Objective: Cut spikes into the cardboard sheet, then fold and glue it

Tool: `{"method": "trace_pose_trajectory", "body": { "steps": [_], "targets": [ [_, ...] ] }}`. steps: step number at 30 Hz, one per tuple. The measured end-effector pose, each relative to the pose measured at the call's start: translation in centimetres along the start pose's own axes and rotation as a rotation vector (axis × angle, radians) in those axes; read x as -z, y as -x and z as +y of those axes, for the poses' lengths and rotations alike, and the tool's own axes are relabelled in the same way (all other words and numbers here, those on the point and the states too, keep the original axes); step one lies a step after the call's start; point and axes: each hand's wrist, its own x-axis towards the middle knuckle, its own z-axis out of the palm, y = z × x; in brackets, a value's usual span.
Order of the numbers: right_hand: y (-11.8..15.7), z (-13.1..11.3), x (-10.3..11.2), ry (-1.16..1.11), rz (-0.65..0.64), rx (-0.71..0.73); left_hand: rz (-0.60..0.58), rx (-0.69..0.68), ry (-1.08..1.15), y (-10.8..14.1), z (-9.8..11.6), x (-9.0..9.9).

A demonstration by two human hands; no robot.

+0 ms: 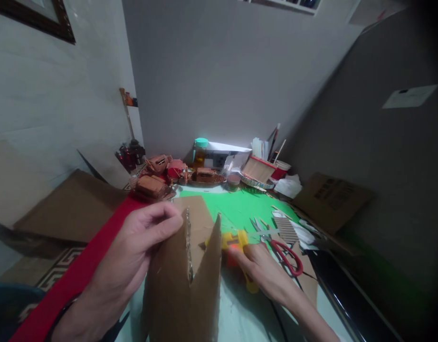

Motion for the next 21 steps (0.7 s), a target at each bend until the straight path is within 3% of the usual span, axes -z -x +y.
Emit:
{"method": "trace_pose_trajectory", "body": {
  "steps": [7, 10, 11, 15, 21],
  "targets": [
    [1.0, -1.5, 0.8, 0.277, 0.176, 0.093, 0.057, -0.077, 0.034, 0.2, 0.0, -0.1],
    [3.0, -4.2, 1.4, 0.178, 0.120, 0.224, 0.123, -0.130, 0.056, 0.2, -0.3, -0.4],
    [3.6, -5.3, 1.5, 0.036, 0.114, 0.303, 0.156, -0.156, 0.061, 0.2, -0.4, -0.5],
    [4.8, -9.1, 0.8, -0.119, 0.235, 0.501, 0.219, -0.253, 0.033, 0.2, -1.0, -0.9],
    [3.0, -10.4, -0.3, -0.210, 0.328, 0.614, 0.182, -0.324, 0.020, 0.2, -1.3, -0.4]
  ]
}}
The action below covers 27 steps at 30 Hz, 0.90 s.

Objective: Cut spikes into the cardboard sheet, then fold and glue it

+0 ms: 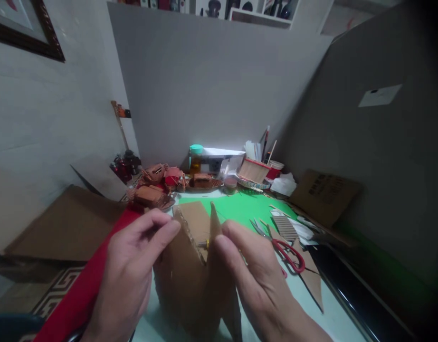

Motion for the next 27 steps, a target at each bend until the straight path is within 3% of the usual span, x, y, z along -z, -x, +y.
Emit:
{"method": "trace_pose_trajectory", "body": {
  "steps": [5, 13, 16, 20, 23, 27],
  "targets": [
    [-0.3, -0.1, 0.4, 0.001, 0.046, -0.004, -0.085, -0.076, -0.122, 0.2, 0.0, 0.4],
    [-0.1, 1.0, -0.7, -0.068, 0.022, -0.064, -0.045, -0.165, -0.302, 1.3, 0.4, -0.4],
    [-0.1, 1.3, -1.1, -0.126, 0.121, -0.054, -0.033, -0.104, -0.265, 1.0, 0.2, -0.3],
    [-0.4, 1.3, -1.1, -0.159, 0.250, -0.026, -0.058, 0.043, -0.038, 0.6, -0.2, -0.3],
    [-0.6, 1.4, -1.0, -0.162, 0.286, -0.030, -0.040, 0.144, 0.054, 0.6, -0.4, -0.6],
    [-0.2, 1.8, -0.7, -0.112, 0.276, -0.017, -0.130, 0.272, 0.007, 1.1, -0.3, -0.9]
  ]
}}
